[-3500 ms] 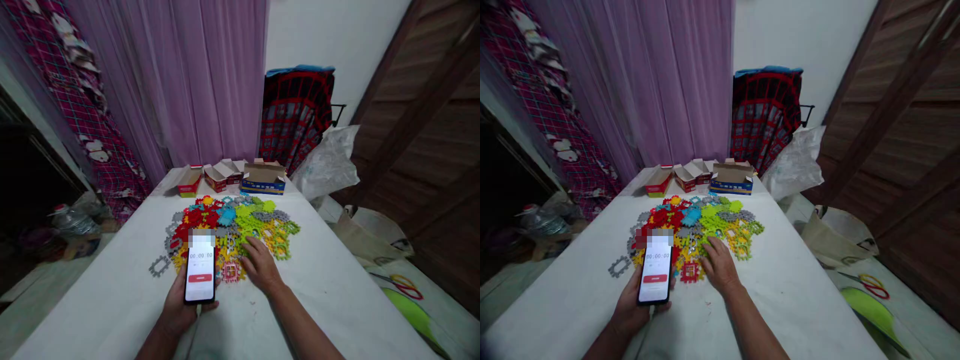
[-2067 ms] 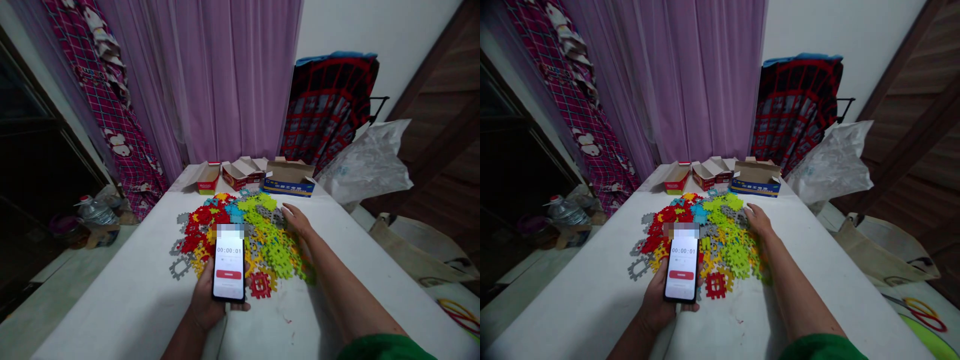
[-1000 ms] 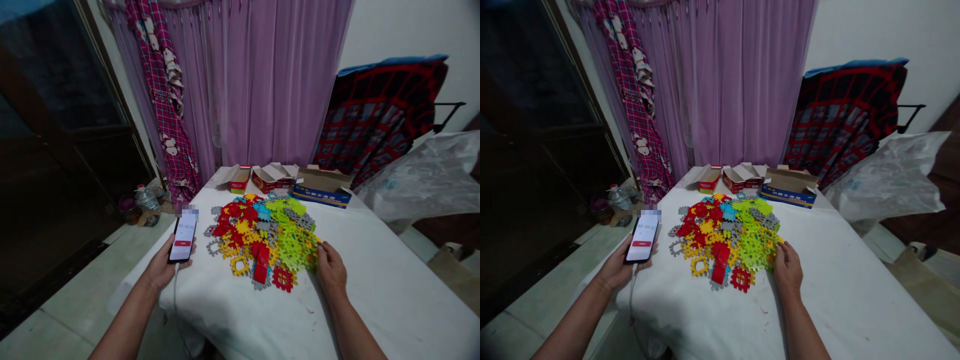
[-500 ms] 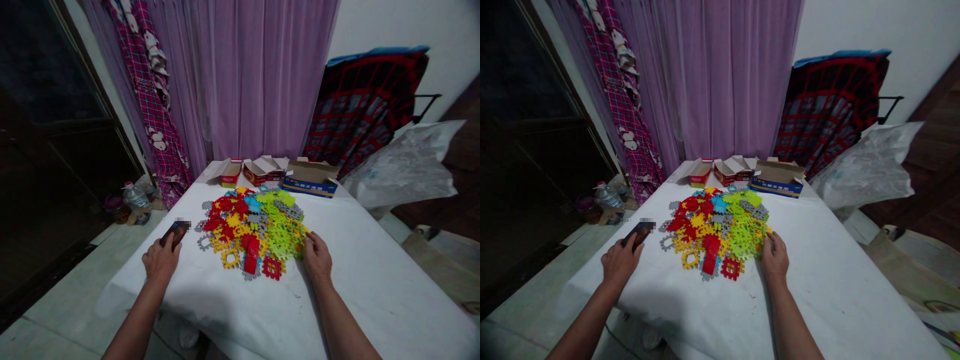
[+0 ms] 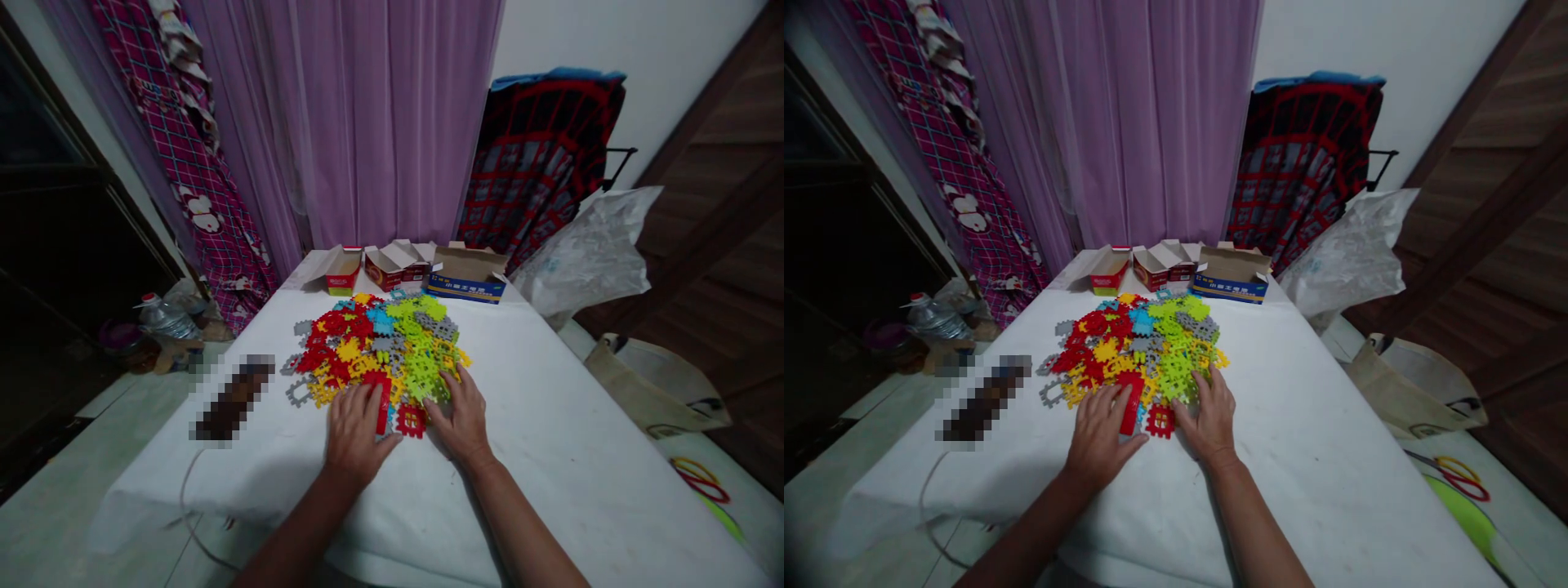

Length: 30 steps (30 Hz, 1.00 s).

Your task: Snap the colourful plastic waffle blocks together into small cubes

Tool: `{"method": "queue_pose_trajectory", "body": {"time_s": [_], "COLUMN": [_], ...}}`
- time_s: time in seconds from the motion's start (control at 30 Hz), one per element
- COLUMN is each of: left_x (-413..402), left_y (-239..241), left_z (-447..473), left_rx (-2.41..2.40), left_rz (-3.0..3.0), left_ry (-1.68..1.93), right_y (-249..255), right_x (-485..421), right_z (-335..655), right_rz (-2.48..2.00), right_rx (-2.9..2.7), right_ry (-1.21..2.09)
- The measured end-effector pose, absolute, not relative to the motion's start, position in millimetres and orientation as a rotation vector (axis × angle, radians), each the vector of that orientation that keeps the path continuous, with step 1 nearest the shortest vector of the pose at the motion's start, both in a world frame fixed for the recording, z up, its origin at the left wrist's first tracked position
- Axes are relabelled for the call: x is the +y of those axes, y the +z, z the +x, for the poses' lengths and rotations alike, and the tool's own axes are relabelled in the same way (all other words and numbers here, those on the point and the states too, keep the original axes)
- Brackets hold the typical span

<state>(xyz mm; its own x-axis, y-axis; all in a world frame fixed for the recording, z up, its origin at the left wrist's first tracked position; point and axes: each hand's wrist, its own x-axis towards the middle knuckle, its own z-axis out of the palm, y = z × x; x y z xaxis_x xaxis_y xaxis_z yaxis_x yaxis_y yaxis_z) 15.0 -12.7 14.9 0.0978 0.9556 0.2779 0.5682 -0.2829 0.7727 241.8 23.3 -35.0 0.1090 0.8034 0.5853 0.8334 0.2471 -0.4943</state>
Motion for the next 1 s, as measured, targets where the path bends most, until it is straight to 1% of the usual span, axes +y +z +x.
{"method": "queue_pose_trajectory", "body": {"time_s": [0.07, 0.13, 0.2, 0.3, 0.4, 0.47, 0.53, 0.63, 0.7, 0.8, 1.0], "left_x": [-9.8, -4.7, 5.3, 36.1, 75.3, 88.2, 80.9, 42.8, 19.6, 13.4, 45.2], "left_y": [13.6, 14.6, 20.8, 43.9, 71.9, 79.8, 72.8, 41.0, 19.2, 3.0, 5.4], "left_z": [29.5, 32.7, 28.4, 12.5, -6.5, -11.4, -5.8, 14.1, 25.8, 33.5, 36.5], "left_rx": [1.477, 1.529, 1.609, 1.745, 2.053, 2.289, 2.225, 1.837, 1.714, 1.681, 1.842], "left_rz": [1.834, 1.838, 1.924, 2.094, 2.138, 2.109, 2.234, 2.481, 2.524, 2.579, 2.592], "left_ry": [1.127, 1.106, 1.014, 0.86, 0.791, 0.794, 0.683, 0.315, 0.171, 0.21, 0.473], "right_y": [-35.6, -36.7, -38.0, -40.0, -42.4, -44.1, -45.9, -48.8, -50.6, -51.1, -40.2], "right_x": [22.5, 23.2, 24.9, 28.9, 32.8, 33.5, 32.4, 29.9, 30.6, 37.6, 56.5], "right_z": [240.6, 241.0, 241.9, 243.7, 245.8, 246.8, 246.9, 244.1, 240.4, 233.2, 231.4], "right_rz": [-1.528, -1.526, -1.523, -1.528, -1.551, -1.558, -1.567, -1.599, -1.582, -1.476, -1.342], "right_rx": [-1.671, -1.645, -1.612, -1.559, -1.492, -1.463, -1.46, -1.502, -1.559, -1.654, -1.685], "right_ry": [-0.051, -0.028, 0.003, 0.031, 0.019, -0.013, -0.049, -0.07, -0.056, -0.008, 0.058]}}
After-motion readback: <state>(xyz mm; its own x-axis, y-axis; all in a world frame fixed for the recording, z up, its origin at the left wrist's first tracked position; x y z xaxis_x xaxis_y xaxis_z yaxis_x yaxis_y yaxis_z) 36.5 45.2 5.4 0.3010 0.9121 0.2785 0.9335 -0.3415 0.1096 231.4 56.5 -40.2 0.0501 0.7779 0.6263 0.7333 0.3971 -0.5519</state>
